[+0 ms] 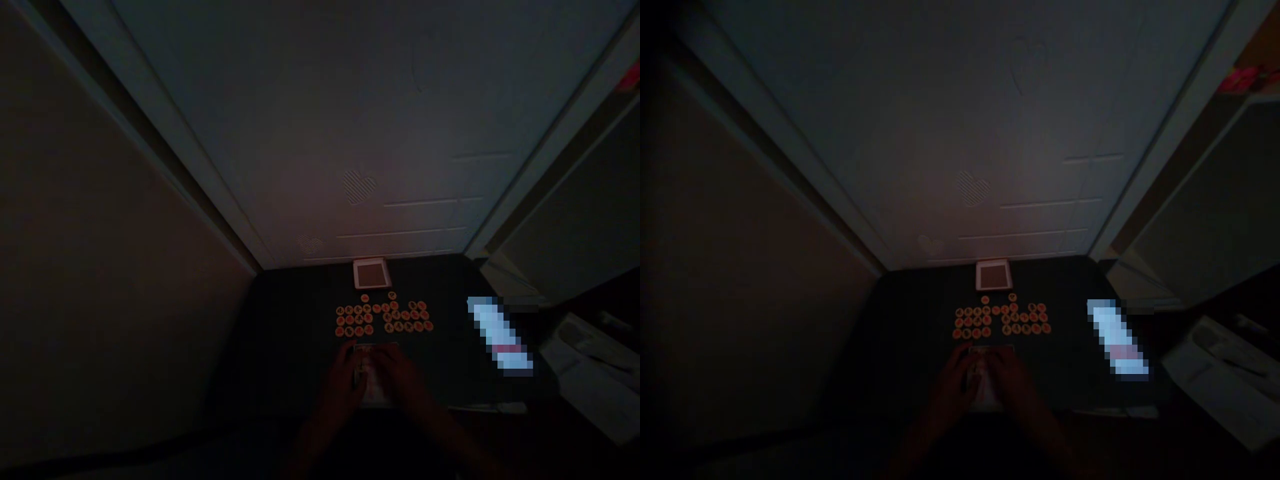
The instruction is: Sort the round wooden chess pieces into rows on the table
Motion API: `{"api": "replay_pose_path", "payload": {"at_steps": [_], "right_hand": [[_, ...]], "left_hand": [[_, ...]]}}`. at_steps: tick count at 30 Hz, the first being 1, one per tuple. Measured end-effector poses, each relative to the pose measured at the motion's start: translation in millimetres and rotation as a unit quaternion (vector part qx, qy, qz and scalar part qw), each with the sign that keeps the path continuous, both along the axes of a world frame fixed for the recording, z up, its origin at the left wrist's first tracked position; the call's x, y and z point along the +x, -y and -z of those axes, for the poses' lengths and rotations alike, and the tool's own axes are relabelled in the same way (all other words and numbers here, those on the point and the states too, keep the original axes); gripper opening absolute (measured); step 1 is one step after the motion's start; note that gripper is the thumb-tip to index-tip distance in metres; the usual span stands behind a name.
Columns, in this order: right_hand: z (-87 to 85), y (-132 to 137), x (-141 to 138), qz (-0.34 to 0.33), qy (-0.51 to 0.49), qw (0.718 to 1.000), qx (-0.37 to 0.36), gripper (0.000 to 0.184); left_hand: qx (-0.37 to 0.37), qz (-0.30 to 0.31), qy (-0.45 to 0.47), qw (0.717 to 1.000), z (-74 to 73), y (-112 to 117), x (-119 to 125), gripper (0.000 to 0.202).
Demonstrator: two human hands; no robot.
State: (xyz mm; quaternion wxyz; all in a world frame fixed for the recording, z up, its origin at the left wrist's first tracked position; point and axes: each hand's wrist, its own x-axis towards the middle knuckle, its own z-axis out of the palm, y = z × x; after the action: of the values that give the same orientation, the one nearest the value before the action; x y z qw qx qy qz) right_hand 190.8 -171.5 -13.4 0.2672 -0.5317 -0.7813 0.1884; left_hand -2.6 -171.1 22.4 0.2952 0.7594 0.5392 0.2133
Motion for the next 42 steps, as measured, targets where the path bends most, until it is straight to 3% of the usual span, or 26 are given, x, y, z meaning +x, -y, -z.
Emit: {"api": "replay_pose_path", "payload": {"at_steps": [5, 10, 22, 30, 42], "right_hand": [[5.5, 1.0, 3.0, -0.012, -0.014, 0.999, 0.050, 0.045], [0.2, 3.3, 12.2, -0.034, -0.035, 0.994, 0.102, 0.037], [-6.1, 8.6, 28.8, 0.033, 0.045, 0.983, 0.176, 0.027], [-17.8, 8.6, 13.6, -0.003, 0.079, 0.983, 0.163, 0.032], [-26.2, 7.7, 13.0, -0.008, 0.081, 0.986, 0.142, 0.030]], "left_hand": [[0.001, 0.000, 0.012, 1.000, 0.4, 1.8, -1.0, 0.044], [-0.012, -0.016, 0.036, 0.999, -1.7, 3.6, -3.7, 0.046], [0.001, -0.042, 0.067, 0.997, -2.7, 1.7, 0.3, 0.044], [0.015, -0.047, 0.064, 0.997, -0.3, 0.4, 1.8, 0.040], [0.005, -0.034, 0.062, 0.997, -2.3, -0.9, 2.8, 0.039]]}}
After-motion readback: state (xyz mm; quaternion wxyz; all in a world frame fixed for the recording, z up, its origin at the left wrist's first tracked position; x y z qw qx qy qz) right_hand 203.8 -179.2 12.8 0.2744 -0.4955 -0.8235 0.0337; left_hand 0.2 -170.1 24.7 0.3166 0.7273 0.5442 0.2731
